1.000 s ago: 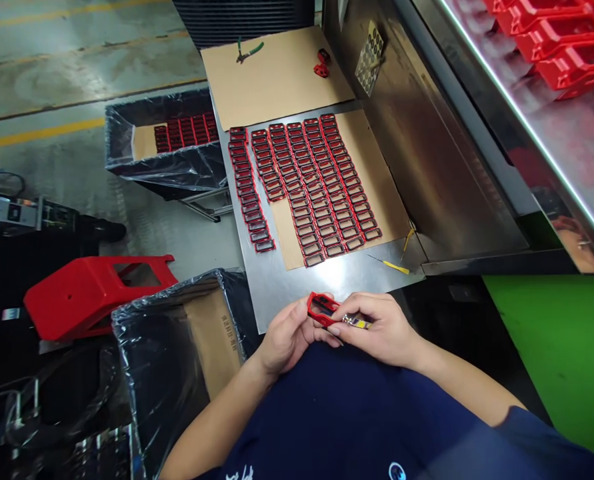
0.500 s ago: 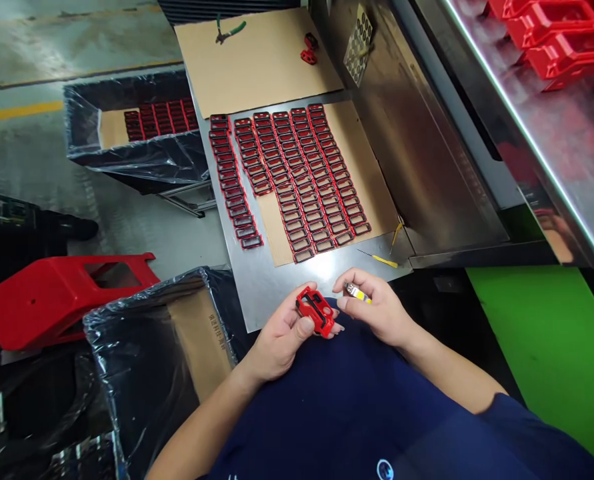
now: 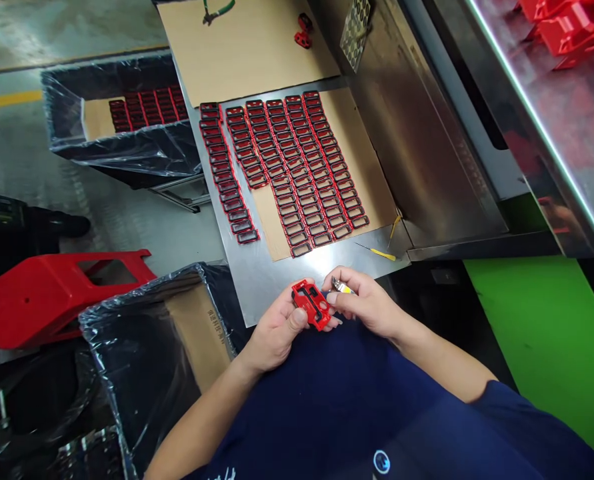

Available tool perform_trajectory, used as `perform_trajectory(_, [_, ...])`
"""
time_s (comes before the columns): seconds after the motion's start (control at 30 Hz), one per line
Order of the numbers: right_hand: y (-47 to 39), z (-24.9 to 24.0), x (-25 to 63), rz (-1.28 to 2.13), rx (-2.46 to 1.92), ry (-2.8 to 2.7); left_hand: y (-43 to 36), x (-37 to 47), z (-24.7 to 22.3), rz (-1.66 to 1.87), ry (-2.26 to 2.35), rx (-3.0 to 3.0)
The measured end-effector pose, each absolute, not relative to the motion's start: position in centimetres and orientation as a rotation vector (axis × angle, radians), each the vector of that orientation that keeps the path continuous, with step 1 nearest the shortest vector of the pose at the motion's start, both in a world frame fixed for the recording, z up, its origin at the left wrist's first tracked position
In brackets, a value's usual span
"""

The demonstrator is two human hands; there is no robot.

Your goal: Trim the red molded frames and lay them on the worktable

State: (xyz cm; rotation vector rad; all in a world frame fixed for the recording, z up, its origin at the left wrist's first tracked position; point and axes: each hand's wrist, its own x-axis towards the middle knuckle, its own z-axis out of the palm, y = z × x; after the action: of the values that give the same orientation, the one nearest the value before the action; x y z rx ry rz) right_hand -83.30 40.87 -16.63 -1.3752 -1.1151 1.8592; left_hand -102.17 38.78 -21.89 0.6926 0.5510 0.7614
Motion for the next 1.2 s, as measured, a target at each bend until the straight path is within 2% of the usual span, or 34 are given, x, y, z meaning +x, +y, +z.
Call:
perform_trajectory(0.13, [40.9,-17.5,-82.8,1.813,-1.419,-1.116,39.6,-103.0,-23.6,0.740,0.725,0.857])
perform_trajectory(0.27, [41.1,-21.4,-81.4,1.638,-1.570,-1.109,44.1,-106.1,-27.8,0.378,1.555,1.634])
perform_trajectory(0.37, [41.3,-25.8,-80.3,1.533,-1.725,-1.077,47.7,-108.5,-30.8,0.193,1.873,1.834])
perform_trajectory(0.53, [40.8,-31.7,-78.7,1.348,-1.949,-1.116,49.7,-109.5,-33.4,0.103,1.987,1.971])
perform_trajectory(0.73, [40.5,-34.4,-77.0,0.917,-2.233,-1.324,50.4,-109.3,-33.8,0.090,2.063,2.134])
perform_trajectory(1.0, [42.2,-36.6,-76.5,0.418,-2.153,-1.637,51.9,-110.0,-33.5,0.100,2.026,2.286])
perform_trajectory(1.2, [39.1,-38.4,-75.7,0.183,-2.092,-1.610,54.4,-111.5,-33.0,0.069,1.849,2.425])
